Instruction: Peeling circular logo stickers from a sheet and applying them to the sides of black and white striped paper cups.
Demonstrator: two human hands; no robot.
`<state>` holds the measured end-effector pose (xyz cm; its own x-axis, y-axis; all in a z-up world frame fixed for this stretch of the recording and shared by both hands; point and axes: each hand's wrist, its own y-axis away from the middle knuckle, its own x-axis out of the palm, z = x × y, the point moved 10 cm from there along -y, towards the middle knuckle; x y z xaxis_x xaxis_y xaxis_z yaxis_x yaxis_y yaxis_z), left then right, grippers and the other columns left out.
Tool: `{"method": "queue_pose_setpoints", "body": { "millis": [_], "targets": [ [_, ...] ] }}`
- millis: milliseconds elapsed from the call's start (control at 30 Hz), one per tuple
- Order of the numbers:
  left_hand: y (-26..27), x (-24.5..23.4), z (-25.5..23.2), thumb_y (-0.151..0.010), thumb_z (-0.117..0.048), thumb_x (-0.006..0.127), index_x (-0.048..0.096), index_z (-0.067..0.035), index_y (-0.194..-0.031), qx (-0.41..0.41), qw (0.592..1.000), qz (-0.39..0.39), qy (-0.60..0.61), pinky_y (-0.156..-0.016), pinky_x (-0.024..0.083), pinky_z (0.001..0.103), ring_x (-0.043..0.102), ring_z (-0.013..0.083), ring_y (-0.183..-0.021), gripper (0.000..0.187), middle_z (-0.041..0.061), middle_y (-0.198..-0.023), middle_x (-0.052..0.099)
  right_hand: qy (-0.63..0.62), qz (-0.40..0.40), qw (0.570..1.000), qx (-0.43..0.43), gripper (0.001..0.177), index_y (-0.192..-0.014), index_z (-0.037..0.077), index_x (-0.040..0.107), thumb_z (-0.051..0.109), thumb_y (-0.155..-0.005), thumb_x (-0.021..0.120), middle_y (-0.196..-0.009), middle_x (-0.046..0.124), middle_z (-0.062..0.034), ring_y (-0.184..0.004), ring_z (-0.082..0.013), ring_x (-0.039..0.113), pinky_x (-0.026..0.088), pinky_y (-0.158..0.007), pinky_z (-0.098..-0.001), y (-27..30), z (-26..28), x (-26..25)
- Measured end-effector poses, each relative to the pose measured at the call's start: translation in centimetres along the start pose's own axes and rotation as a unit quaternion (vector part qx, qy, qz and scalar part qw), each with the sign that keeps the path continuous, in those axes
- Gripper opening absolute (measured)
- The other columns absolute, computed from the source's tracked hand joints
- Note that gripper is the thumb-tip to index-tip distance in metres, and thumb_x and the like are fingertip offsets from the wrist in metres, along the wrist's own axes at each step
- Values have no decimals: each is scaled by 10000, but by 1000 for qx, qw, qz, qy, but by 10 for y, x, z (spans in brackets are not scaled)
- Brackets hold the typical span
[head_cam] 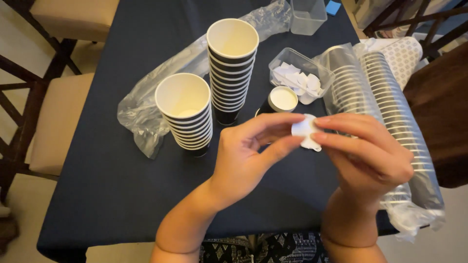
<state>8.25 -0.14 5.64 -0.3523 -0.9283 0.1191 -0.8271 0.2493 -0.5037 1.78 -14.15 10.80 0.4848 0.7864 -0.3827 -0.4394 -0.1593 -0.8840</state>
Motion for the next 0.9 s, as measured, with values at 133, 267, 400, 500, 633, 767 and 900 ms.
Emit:
{"method": "queue_pose_setpoints", "body": {
  "millis": [133,267,400,500,633,767,900],
  "targets": [
    [2,0,-1,-950,-15,722,723,-19,-1128,-3,1000,-19,8,-1045,633,260,761,161,-1035,178,128,-1118,772,14,3,1000,-9,18,-950,-42,734,-48,-936,745,-1063,701,-313,-893,-361,702,551,-779,-377,4,-7,-3],
    [1,3,1,-954,-3,719,715,-6,-1141,13,1000,-22,12,-1049,648,287,754,175,-1050,187,141,-1142,761,-47,38,996,69,106,-965,-88,701,-134,-886,752,-1045,709,-295,-941,-366,742,600,-847,-359,7,-23,-6],
    [0,4,-7,-949,11,739,704,-9,-1167,48,998,-22,-46,-998,661,268,756,157,-992,222,120,-1152,755,-141,32,968,204,270,-1092,-104,645,-55,-854,762,-1006,708,-236,-943,-305,742,633,-886,-338,19,-57,-13],
    [-1,14,-12,-974,15,729,699,-32,-1173,72,994,14,-79,-1016,661,273,756,164,-1025,207,108,-1171,751,-160,43,956,244,328,-1163,-105,632,-36,-869,759,-1015,706,-209,-922,-250,732,647,-856,-294,21,-64,-10],
    [2,9,-25,-1014,-112,729,675,-103,-1250,149,964,-50,-214,-1272,480,409,635,319,-1380,243,212,-1475,570,-58,-17,982,178,149,-1076,-91,685,-220,-1005,709,-1037,708,-212,-957,-271,690,583,-907,-330,9,-72,-13],
    [8,-6,-42,-1029,-95,655,649,-54,-1237,131,964,-100,-207,-1246,529,423,530,298,-1441,211,203,-1483,507,7,-171,979,108,142,-1113,-53,686,-168,-1032,703,-1071,707,-202,-1010,-285,699,604,-930,-352,17,-187,-6],
    [19,-10,-55,-1015,-77,594,647,-6,-1170,138,965,-112,-195,-1190,529,408,558,334,-1364,179,250,-1412,506,198,45,956,214,408,-1228,24,656,-12,-829,735,-1139,655,-168,-1058,-327,619,450,-959,-406,90,-358,55]
  ]
}}
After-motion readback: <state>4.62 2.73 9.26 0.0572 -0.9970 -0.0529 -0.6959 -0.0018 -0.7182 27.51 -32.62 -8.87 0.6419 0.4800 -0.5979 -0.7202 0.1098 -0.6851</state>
